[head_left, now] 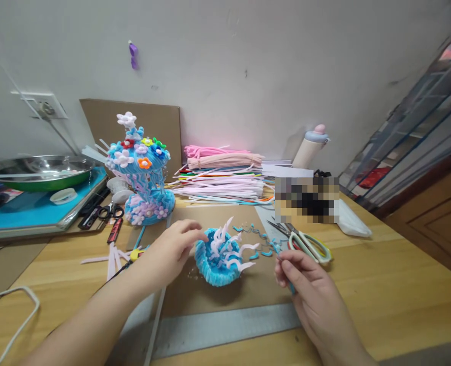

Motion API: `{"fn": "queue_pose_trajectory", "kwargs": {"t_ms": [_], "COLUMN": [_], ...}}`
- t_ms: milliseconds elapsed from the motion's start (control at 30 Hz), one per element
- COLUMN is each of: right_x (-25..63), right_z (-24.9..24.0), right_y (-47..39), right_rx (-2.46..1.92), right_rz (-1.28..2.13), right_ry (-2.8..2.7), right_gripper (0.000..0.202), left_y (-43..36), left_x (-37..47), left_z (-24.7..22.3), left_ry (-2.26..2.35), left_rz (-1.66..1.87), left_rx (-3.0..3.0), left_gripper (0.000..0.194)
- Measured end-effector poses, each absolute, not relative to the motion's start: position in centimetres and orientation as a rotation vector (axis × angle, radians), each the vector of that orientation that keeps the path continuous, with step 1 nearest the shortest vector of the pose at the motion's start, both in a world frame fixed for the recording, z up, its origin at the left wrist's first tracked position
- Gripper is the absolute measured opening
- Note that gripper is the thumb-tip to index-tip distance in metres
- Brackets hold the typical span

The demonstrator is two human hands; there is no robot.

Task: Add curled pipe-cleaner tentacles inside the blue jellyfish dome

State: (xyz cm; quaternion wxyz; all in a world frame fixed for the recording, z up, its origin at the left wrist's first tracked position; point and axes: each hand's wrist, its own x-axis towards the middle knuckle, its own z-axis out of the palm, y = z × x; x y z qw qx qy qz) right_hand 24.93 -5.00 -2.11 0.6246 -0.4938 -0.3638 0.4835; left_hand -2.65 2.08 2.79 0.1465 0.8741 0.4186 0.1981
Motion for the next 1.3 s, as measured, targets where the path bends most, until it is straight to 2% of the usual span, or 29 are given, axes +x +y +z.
{"fn": "queue_pose_trajectory", "kwargs": {"t_ms": [267, 567, 733, 967, 1100, 1300], "right_x": [25.6, 25.7, 25.6, 24.6, 23.9, 23.0], "right_z": [-2.8, -2.7, -1.6, 0.1, 0.3, 0.3], "right_y": [-5.2, -5.4, -5.8, -5.5, -5.3, -4.6], "right_rx": [-1.158, -1.248, -1.264, -1.257, -1.328, -1.387], "right_rz": [1.142, 1.089, 0.857, 0.516, 0.354, 0.178], "right_ry": [-0.859, -1.062, -1.478, -2.121, -2.26, -2.306], "right_gripper": [0.026, 0.022, 0.011, 0.019, 0.023, 0.02], "left_y": [-0.1, -3.9, -4.3, -4.7, -4.7, -4.5], "left_x": [-3.0, -0.7, 0.1, 0.6, 0.5, 0.4], "left_z": [1.8, -0.8, -2.1, -3.6, -4.0, -4.0], "left_ry": [1.232, 1.278, 1.319, 1.34, 1.344, 1.332], "left_rz": [0.466, 0.666, 0.779, 0.91, 0.94, 0.974], "left_rx": [2.54, 2.611, 2.579, 2.516, 2.506, 2.505], "left_gripper": [0.025, 0.02, 0.016, 0.025, 0.029, 0.021]}}
